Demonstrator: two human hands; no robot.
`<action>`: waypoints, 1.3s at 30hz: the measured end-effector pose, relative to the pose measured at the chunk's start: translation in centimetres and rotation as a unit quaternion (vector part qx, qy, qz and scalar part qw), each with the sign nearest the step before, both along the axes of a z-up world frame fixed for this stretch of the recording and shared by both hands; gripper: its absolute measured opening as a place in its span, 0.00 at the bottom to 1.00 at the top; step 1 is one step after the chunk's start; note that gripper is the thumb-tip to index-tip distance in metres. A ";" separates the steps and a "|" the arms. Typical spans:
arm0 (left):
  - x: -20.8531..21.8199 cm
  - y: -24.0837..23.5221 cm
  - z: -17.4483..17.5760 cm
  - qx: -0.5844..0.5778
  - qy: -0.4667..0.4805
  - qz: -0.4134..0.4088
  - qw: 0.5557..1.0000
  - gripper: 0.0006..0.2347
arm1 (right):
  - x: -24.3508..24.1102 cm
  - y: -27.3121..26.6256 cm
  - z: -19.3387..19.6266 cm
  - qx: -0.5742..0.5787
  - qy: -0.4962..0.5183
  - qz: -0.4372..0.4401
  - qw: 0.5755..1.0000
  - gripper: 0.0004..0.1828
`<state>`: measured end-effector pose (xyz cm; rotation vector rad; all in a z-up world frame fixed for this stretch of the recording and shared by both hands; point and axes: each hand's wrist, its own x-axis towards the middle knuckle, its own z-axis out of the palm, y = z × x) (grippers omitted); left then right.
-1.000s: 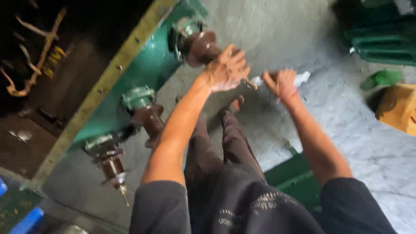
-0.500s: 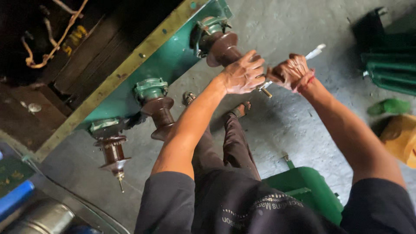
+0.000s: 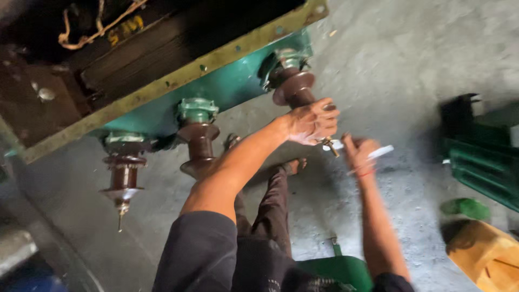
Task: The person uses a wrench to tighten bolts on brown insulators attached to a green metal panel. They work on multiple insulators in sequence, repositioning the wrench and adjusting their grip to secure each fastener.
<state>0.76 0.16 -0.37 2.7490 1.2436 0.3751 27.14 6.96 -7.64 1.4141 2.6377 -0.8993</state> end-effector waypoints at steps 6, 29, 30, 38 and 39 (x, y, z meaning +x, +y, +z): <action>-0.1 -0.6 -0.5 0.065 -0.062 0.017 0.996 0.11 | 0.6 0.6 0.6 -0.018 0.045 0.081 0.996 0.25; 1.6 0.5 -6.5 -0.171 -0.291 0.020 0.941 0.16 | -4.0 4.6 6.3 0.133 0.041 0.230 0.963 0.35; 1.6 0.1 -6.7 -0.216 -0.368 0.018 0.904 0.17 | -4.2 4.5 5.7 0.127 0.019 0.248 0.960 0.36; 0.4 -0.2 -3.9 0.022 -0.109 -0.008 0.994 0.20 | -3.1 5.5 3.8 0.112 -0.035 0.270 0.956 0.37; 1.1 0.4 -3.9 0.018 -0.137 -0.019 0.990 0.20 | -2.1 5.3 3.2 0.089 0.001 0.224 0.971 0.34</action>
